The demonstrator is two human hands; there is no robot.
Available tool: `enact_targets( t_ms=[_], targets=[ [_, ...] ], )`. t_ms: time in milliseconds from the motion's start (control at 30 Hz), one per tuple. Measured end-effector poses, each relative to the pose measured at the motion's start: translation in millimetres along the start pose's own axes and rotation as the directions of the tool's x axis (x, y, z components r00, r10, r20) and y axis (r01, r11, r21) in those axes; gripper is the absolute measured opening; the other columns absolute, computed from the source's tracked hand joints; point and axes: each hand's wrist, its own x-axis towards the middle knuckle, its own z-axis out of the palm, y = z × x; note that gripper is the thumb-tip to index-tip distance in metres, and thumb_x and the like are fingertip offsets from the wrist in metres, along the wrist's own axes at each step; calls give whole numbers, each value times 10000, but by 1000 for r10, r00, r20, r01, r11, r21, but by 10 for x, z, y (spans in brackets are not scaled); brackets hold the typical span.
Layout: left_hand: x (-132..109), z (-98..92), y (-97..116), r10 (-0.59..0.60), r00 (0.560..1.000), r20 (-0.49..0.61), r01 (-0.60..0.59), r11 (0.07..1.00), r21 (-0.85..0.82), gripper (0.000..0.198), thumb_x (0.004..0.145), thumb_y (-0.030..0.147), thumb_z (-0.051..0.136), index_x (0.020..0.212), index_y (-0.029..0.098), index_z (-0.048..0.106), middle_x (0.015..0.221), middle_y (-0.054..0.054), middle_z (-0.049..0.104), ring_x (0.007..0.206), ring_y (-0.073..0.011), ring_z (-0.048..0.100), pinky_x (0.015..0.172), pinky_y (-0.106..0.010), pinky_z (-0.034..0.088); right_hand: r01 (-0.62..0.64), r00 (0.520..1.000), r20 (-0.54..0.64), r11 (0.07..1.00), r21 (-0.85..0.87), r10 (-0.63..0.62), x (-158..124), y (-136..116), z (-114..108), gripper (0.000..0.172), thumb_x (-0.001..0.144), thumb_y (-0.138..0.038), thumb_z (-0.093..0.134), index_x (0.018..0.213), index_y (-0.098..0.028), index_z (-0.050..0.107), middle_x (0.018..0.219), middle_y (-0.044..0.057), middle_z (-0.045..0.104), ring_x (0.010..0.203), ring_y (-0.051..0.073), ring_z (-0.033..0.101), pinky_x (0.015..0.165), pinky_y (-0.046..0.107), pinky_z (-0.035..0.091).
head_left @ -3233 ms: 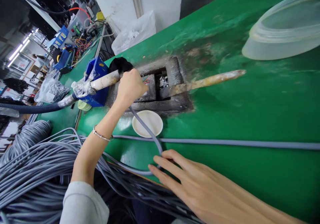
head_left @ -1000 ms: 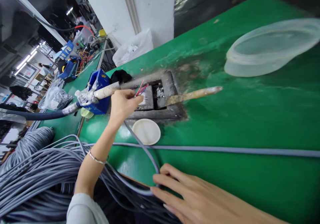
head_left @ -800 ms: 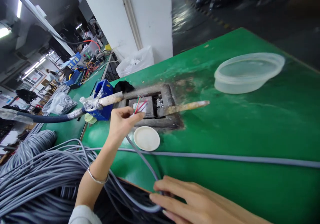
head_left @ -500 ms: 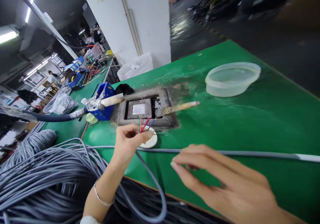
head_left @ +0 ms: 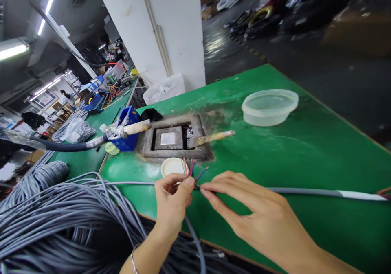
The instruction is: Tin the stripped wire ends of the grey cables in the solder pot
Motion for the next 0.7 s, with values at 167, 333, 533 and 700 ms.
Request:
enact_targets(
  t_ms=[167, 333, 533, 700],
  targets=[
    [-28, -48, -48, 26, 998, 53, -27, 1000, 9, 469, 523, 531, 829, 537, 121, 601, 376, 49, 429, 339, -26, 293, 364, -196, 201, -235, 972, 43, 963, 135, 232, 80, -24, -50, 277, 919, -338, 547, 710, -218, 681, 662, 15, 672, 596, 159, 620, 561, 284, 523],
    [-103, -16, -46, 42, 998, 57, -40, 999, -31, 403, 533, 429, 851, 502, 123, 592, 397, 49, 438, 356, -20, 291, 391, -206, 175, -500, 866, 152, 810, 307, 477, 127, 18, -77, 450, 801, -652, 602, 684, -244, 750, 651, 41, 694, 584, 187, 646, 519, 270, 540],
    [-125, -22, -64, 36, 997, 66, -36, 999, -4, 399, 514, 412, 858, 483, 115, 592, 440, 61, 390, 413, -16, 257, 437, -215, 148, -654, 756, 295, 676, 340, 584, 151, 20, -70, 576, 669, -778, 620, 683, -220, 764, 637, 71, 701, 627, 245, 682, 549, 296, 557],
    [-101, -67, -139, 27, 998, 62, -33, 995, 100, 402, 579, 497, 803, 565, 120, 664, 449, 37, 446, 435, -39, 285, 449, -211, 223, -619, 786, 233, 720, 315, 573, 98, 6, -60, 541, 703, -741, 624, 672, -217, 753, 627, 56, 684, 579, 203, 640, 527, 274, 521]
  ],
)
